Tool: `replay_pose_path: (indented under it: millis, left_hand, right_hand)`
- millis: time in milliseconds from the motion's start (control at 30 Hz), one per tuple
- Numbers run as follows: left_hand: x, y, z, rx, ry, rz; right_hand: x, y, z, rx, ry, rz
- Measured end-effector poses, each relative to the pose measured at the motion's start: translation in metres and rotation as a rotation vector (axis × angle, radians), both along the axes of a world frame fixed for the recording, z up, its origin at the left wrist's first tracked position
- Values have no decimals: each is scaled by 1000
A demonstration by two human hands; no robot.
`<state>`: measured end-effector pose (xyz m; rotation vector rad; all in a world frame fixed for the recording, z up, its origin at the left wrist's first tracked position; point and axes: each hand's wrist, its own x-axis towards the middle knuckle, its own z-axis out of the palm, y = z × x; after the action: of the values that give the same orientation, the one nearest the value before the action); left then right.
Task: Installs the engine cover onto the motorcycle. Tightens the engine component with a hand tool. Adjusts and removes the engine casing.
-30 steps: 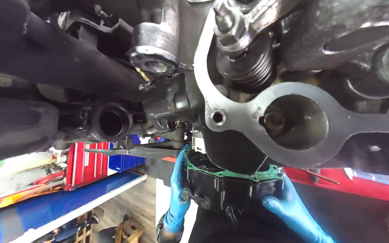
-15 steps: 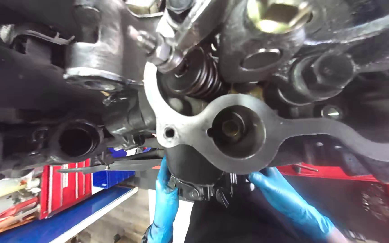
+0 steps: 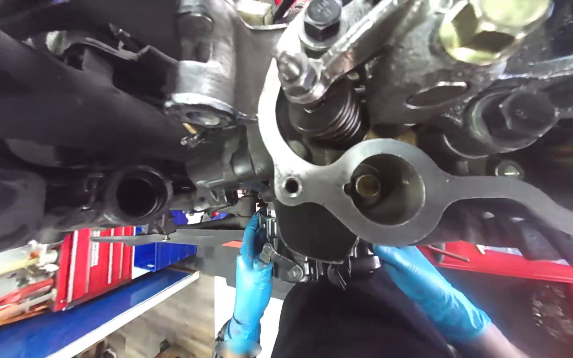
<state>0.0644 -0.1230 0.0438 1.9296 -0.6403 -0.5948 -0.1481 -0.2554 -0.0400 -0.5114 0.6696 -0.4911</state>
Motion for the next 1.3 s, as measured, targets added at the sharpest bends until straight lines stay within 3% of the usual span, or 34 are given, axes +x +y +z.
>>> replay_pose_path:
  millis: [1300]
  left_hand:
    - [2, -6, -22, -163, 44, 58]
  right_hand:
    - [7, -4, -2, 62, -63, 15]
